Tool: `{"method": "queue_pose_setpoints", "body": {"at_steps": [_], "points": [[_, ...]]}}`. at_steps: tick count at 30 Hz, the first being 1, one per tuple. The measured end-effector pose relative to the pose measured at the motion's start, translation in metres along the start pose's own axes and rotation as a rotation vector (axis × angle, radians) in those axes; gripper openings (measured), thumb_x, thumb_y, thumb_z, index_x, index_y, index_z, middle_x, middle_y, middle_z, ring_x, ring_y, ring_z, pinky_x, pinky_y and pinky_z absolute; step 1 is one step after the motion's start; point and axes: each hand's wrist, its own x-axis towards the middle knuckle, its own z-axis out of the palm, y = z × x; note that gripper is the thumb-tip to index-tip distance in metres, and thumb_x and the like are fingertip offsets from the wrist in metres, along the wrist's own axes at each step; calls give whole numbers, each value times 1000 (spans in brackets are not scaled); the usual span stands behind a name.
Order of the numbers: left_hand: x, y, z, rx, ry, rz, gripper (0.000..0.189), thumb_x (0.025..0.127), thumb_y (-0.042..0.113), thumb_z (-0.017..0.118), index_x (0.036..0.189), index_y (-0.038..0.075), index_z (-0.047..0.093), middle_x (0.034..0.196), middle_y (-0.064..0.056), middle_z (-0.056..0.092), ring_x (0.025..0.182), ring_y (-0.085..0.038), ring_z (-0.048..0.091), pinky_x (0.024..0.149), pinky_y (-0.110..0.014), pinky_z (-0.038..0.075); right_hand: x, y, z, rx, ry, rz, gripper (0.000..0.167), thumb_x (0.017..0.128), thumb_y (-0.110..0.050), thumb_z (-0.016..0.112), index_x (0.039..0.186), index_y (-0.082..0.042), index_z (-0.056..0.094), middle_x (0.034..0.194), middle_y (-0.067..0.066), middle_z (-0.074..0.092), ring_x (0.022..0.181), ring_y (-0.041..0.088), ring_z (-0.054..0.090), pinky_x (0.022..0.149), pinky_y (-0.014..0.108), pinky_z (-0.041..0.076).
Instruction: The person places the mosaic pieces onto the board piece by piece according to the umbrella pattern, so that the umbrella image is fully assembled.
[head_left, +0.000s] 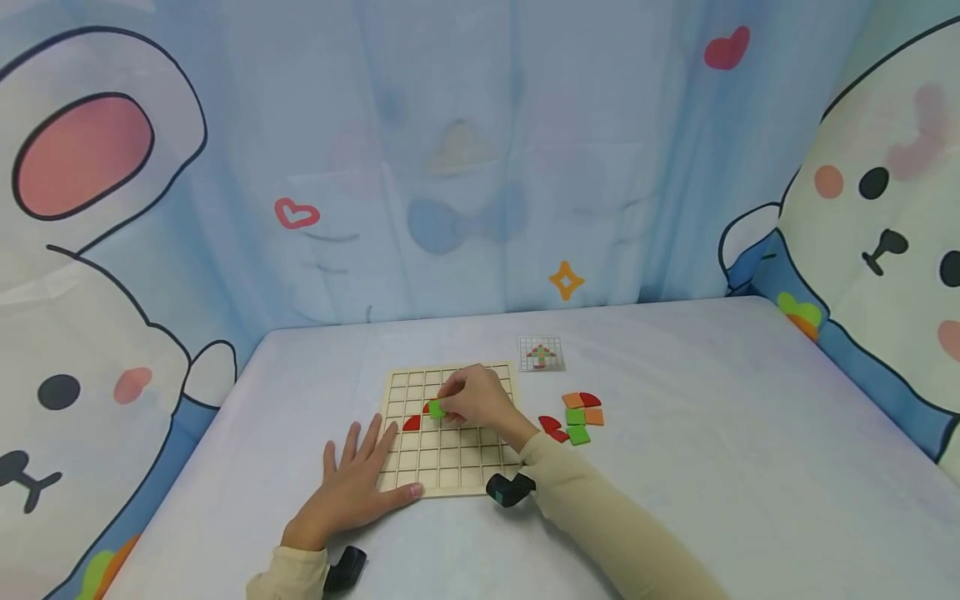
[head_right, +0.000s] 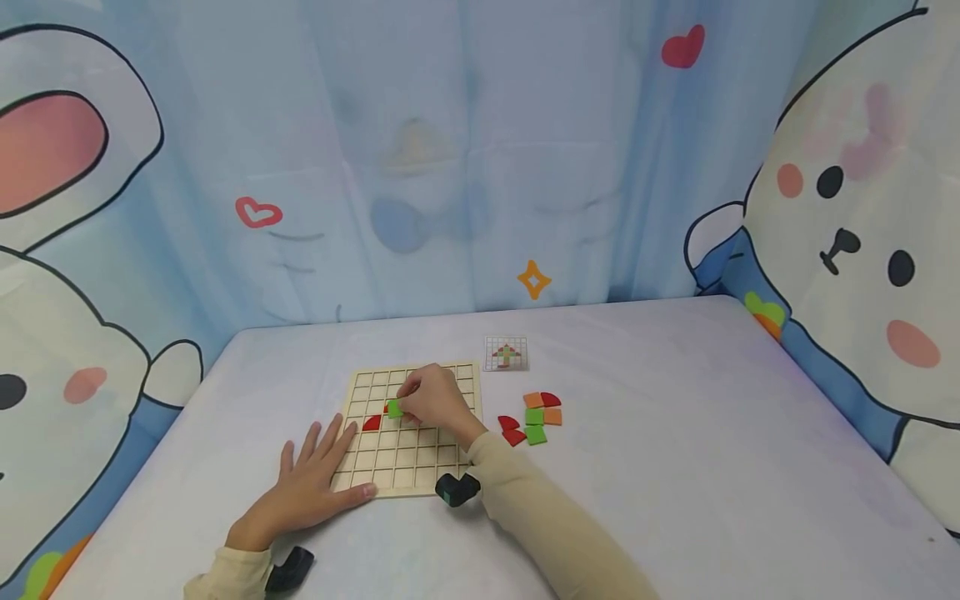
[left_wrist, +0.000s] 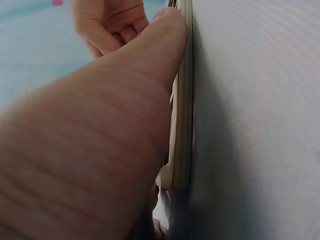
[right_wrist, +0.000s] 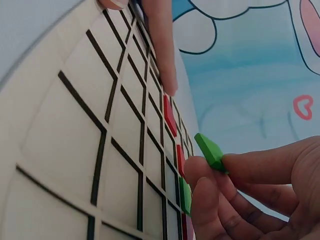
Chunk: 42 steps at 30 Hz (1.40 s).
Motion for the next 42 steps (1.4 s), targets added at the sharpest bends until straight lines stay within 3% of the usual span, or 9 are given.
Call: {"method": "queue_pose_setpoints", "body": {"at_steps": [17,23,32,37,42], "points": [[2,2,2,21,1,-2,109,93,72,69,172,10,24,179,-15,6,162,-47,-7,119,-73,-11,2,1,24,-182,46,-7,15,91,7,71,80,-1,76,64,2,69,52,12,65,49,21,45],[3,2,3,21,6,0,109,93,71,69,171,10,26,179,-16,7,161,-48,-6,119,-74,-11,3,0,26,-228,50,-24,16,91,8,70,79,-2,75,66,1,69,52,11,62,49,21,45],[2,3,3,27,5,-9,109,93,72,69,171,10,26,179,-16,7,161,-48,-5,119,-74,-11,1,0,26,-346,63,-68,15,89,6,73,78,-4,77,80,4,73,65,13,58,60,26,48],[0,3,3,17,3,-7,109,93,71,69,171,9,25,179,-17,7,161,-49,-4,118,-75,-10,-2,2,22,-341,53,-106,13,90,4,72,81,-4,77,88,6,74,67,13,56,61,27,47],[-1,0,3,23,0,-16,110,93,72,69,172,9,25,179,-16,6,161,-49,-6,118,-74,-11,-9,4,13,-221,2,-115,8,97,-3,71,94,-2,79,86,1,72,72,13,61,69,30,52]]}}
